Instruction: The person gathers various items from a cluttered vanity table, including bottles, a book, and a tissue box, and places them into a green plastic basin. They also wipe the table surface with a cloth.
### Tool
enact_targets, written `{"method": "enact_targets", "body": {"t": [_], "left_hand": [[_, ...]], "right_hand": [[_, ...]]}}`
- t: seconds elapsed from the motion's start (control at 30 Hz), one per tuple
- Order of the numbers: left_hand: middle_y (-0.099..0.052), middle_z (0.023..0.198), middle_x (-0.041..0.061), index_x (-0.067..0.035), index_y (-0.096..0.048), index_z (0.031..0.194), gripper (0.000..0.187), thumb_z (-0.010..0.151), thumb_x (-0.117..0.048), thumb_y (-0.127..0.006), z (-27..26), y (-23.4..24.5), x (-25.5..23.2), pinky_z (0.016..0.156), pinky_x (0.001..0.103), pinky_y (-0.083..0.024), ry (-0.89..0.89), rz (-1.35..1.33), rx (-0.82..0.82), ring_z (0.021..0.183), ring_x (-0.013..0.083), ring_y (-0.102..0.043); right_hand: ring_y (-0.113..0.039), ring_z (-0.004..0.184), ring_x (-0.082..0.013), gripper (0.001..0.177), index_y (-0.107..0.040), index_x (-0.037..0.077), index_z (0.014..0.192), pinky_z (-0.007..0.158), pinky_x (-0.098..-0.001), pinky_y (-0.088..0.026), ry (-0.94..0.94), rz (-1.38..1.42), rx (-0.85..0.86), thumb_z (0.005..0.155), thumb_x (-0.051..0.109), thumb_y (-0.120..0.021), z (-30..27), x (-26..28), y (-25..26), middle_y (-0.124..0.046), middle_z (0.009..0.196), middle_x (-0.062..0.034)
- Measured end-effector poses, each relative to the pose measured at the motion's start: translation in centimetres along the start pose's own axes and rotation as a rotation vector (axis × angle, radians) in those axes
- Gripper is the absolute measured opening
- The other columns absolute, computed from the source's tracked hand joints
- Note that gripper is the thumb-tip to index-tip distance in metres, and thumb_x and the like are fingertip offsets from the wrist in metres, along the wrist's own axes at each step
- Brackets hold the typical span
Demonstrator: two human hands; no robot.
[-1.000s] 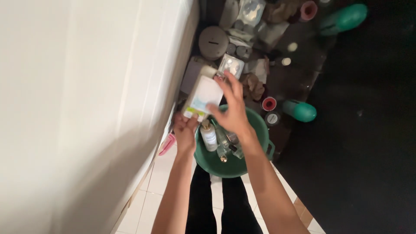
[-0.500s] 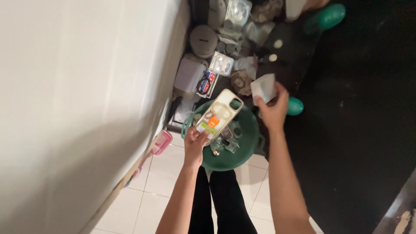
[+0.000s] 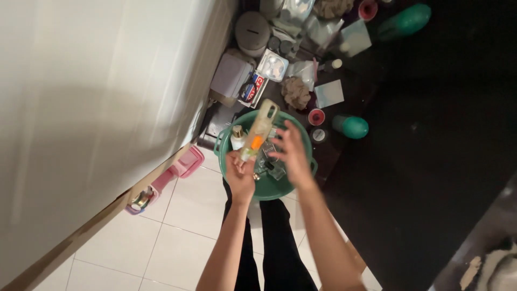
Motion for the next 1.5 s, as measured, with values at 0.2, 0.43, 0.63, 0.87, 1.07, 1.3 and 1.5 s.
{"method": "enact_targets", "body": {"t": [0.2, 0.43, 0.63, 0.87, 1.07, 1.3, 1.5], "left_hand": [[-0.062, 0.140, 0.020, -0.003, -0.054, 0.108, 0.024, 0.089, 0.008, -0.064, -1.8, -4.2, -10.7, 0.118, 0.049, -0.046, -0.605, 0.833, 0.240, 0.142, 0.0412, -0.054], [-0.048, 0.150, 0.027, -0.003, -0.051, 0.115, 0.050, 0.076, -0.017, -0.081, -1.7, -3.1, -15.3, 0.112, 0.052, -0.046, -0.481, 0.783, 0.279, 0.140, 0.0481, -0.049], [-0.041, 0.156, 0.031, 0.001, -0.045, 0.129, 0.074, 0.076, -0.027, -0.089, -0.5, -1.2, -15.9, 0.111, 0.051, -0.046, -0.396, 0.767, 0.130, 0.140, 0.0495, -0.047], [-0.060, 0.136, 0.025, 0.003, -0.044, 0.133, 0.066, 0.078, -0.015, -0.076, 1.6, 3.3, -15.9, 0.098, 0.042, -0.054, -0.188, 0.488, 0.066, 0.115, 0.0330, -0.066], [-0.065, 0.124, 0.022, 0.003, -0.053, 0.129, 0.037, 0.097, -0.017, -0.056, 4.0, 9.1, -14.1, 0.087, 0.039, -0.060, 0.051, -0.025, 0.020, 0.099, 0.0257, -0.068], [-0.064, 0.118, 0.028, 0.006, -0.052, 0.136, 0.047, 0.097, -0.019, -0.062, 5.4, 10.0, -11.3, 0.095, 0.049, -0.050, -0.196, 0.856, 0.020, 0.108, 0.0444, -0.063], [-0.060, 0.130, 0.030, 0.005, -0.051, 0.138, 0.047, 0.099, -0.020, -0.061, 9.5, 10.1, -4.0, 0.105, 0.052, -0.043, -0.190, 0.882, 0.063, 0.121, 0.0476, -0.057]], "right_hand": [[-0.050, 0.143, -0.0374, 0.068, -0.031, 0.004, 0.160, 0.116, -0.0501, -0.044, -0.007, 0.793, 0.348, 0.108, 0.046, -0.042, -0.7, -4.0, -4.9, -0.047, 0.158, -0.0158], [-0.046, 0.146, -0.0382, 0.068, -0.031, 0.006, 0.159, 0.117, -0.0521, -0.043, 0.113, 0.766, 0.412, 0.106, 0.047, -0.041, -1.6, -1.5, -7.3, -0.043, 0.160, -0.0169], [-0.044, 0.146, -0.0411, 0.083, -0.036, 0.005, 0.158, 0.116, -0.0557, -0.042, 0.079, 0.952, 0.519, 0.103, 0.067, -0.030, -2.3, -0.8, -10.9, -0.043, 0.159, -0.0209], [-0.041, 0.149, -0.0388, 0.069, -0.040, 0.011, 0.158, 0.119, -0.0572, -0.038, 0.062, 0.861, 0.473, 0.109, 0.057, -0.027, -2.2, -3.2, -14.2, -0.044, 0.161, -0.0159], [-0.046, 0.144, -0.0360, 0.057, -0.049, 0.019, 0.151, 0.107, -0.0559, -0.045, -0.046, 1.021, 0.393, 0.108, 0.053, -0.033, -0.8, -6.4, -13.4, -0.047, 0.158, -0.0145], [-0.062, 0.117, -0.0319, 0.054, -0.055, 0.018, 0.146, 0.083, -0.0451, -0.050, -0.037, 1.093, 0.340, 0.110, 0.051, -0.033, 0.0, -8.2, -7.2, -0.056, 0.149, -0.0165], [-0.062, 0.117, -0.0327, 0.057, -0.055, 0.016, 0.146, 0.085, -0.0438, -0.049, -0.002, 1.159, 0.262, 0.113, 0.052, -0.026, 0.5, -8.2, -2.9, -0.057, 0.145, -0.0179]]}}
Point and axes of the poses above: each hand's wrist, its own z-axis towards the middle knuckle, its own y-axis out of the back of the hand, x = y × z, the point moved 3 cm from there along z, towards the middle knuckle
